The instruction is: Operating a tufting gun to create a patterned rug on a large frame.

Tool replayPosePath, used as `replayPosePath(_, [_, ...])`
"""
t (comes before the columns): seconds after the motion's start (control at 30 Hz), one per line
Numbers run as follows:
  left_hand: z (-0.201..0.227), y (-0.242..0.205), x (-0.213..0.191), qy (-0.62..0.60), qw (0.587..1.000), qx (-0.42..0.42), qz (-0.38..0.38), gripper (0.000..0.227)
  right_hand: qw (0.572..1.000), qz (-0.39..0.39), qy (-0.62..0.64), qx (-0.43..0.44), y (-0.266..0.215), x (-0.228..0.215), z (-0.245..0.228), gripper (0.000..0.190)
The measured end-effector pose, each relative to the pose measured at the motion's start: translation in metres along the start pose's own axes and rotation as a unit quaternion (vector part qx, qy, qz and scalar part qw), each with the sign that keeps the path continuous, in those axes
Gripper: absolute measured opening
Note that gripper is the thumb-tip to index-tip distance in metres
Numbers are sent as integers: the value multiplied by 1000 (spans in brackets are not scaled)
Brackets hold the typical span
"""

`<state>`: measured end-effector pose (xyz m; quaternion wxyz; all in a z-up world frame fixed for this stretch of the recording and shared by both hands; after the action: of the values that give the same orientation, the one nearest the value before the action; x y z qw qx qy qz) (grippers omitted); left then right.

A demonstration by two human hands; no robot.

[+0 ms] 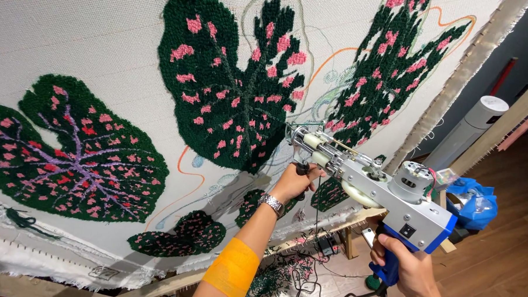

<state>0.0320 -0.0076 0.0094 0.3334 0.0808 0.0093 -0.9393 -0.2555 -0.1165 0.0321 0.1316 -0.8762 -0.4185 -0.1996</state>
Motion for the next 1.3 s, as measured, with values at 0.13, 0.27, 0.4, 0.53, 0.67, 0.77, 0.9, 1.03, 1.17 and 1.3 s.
replayPosePath(0.13, [-23, 21, -5, 20, 1000, 13, 9, 33, 1000, -18, 0, -17, 11, 2, 12, 19])
replayPosePath(0.27, [-57, 52, -15, -82, 992, 33, 85, 27, 996, -26, -77, -48, 17, 26, 16, 21])
replayPosePath(0.4, [-72, 74, -29, -51, 988, 12, 148, 30, 992, -5, -108, -61, 21, 48, 25, 25])
replayPosePath(0.53, [-55, 75, -40, 2, 987, -15, 163, 40, 990, -1, -103, -95, 32, 56, 39, 22])
replayPosePath(0.67, [-49, 71, -48, 19, 986, -9, 167, 38, 993, -34, -82, -78, 37, 60, 45, 16])
replayPosePath(0.77, [-51, 73, -51, 35, 983, 14, 177, 37, 995, -42, -54, -74, 39, 62, 44, 15])
replayPosePath(0.9, [-36, 74, -49, 29, 977, -11, 209, 49, 997, -44, -33, -56, 43, 60, 45, 14])
replayPosePath(1.03, [-30, 74, -47, -1, 981, 71, 178, 41, 996, -30, -64, -55, 42, 55, 47, 15])
replayPosePath(1.17, [-21, 76, -45, -11, 976, 4, 218, 42, 990, -36, -107, -88, 44, 54, 42, 15])
replayPosePath(1.3, [-89, 119, -57, 78, 977, -2, 197, 57, 989, -13, -127, -71, 39, 67, 24, 15])
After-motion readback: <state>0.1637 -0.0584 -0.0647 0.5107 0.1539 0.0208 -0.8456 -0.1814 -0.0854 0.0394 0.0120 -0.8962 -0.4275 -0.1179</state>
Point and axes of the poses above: each hand's wrist, its own y-axis towards the middle knuckle, its own x-axis out of the palm, z = x × y, the point moved 2 cm from there along y, towards the middle knuckle, and after that the axes turned 4 degrees about y, right-handed, at the moved point
